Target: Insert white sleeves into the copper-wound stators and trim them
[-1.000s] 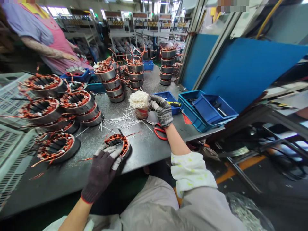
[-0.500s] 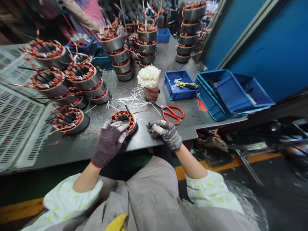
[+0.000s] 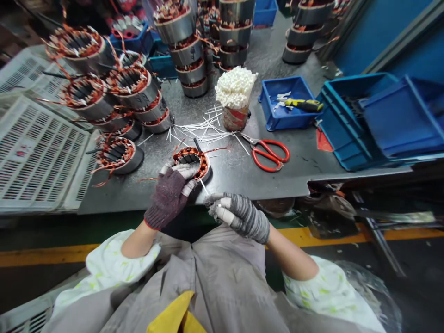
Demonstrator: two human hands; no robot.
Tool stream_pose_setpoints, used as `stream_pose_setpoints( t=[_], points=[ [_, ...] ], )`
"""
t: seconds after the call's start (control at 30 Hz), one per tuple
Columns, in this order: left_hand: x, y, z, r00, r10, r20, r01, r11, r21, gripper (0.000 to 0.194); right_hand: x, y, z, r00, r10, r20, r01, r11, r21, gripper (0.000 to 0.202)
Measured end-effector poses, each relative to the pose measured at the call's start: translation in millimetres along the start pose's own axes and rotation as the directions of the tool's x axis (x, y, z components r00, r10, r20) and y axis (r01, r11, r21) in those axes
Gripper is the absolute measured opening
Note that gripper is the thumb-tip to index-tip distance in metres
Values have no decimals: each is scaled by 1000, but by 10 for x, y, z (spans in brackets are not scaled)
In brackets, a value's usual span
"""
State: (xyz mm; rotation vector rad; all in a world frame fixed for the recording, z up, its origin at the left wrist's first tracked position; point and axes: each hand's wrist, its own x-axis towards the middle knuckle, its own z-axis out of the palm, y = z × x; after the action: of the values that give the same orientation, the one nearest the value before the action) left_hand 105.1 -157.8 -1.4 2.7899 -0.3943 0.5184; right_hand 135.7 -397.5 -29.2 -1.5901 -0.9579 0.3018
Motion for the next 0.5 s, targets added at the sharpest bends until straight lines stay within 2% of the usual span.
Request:
stream_pose_setpoints(
  t=[0.1, 0.17, 0.27, 0.33, 0.43, 0.5],
  points=[
    [5, 16, 21, 998, -45, -31, 46, 999, 6, 32, 182, 138, 46, 999, -42, -1, 42, 999, 17, 32],
    [6, 29, 61, 991, -108, -79, 108, 994, -6, 36, 289, 207, 88, 998, -47, -44, 48, 999, 12, 32],
    [8, 56, 141, 952, -265, -153, 253, 963, -94, 45, 390, 227, 170, 985, -10, -174, 15, 999, 28, 26],
    [15, 75, 187, 921, -347, -179, 322, 934, -154, 51, 415, 198, 225, 960, 69, -273, -40, 993, 110, 24],
    [35, 100, 219, 910, -342, -236, 328, 940, -99, 57, 406, 162, 280, 932, 180, -315, -104, 964, 245, 24],
    [50, 112, 215, 925, -285, -253, 293, 956, -5, 59, 382, 169, 288, 951, 137, -278, -70, 968, 239, 23]
  ],
)
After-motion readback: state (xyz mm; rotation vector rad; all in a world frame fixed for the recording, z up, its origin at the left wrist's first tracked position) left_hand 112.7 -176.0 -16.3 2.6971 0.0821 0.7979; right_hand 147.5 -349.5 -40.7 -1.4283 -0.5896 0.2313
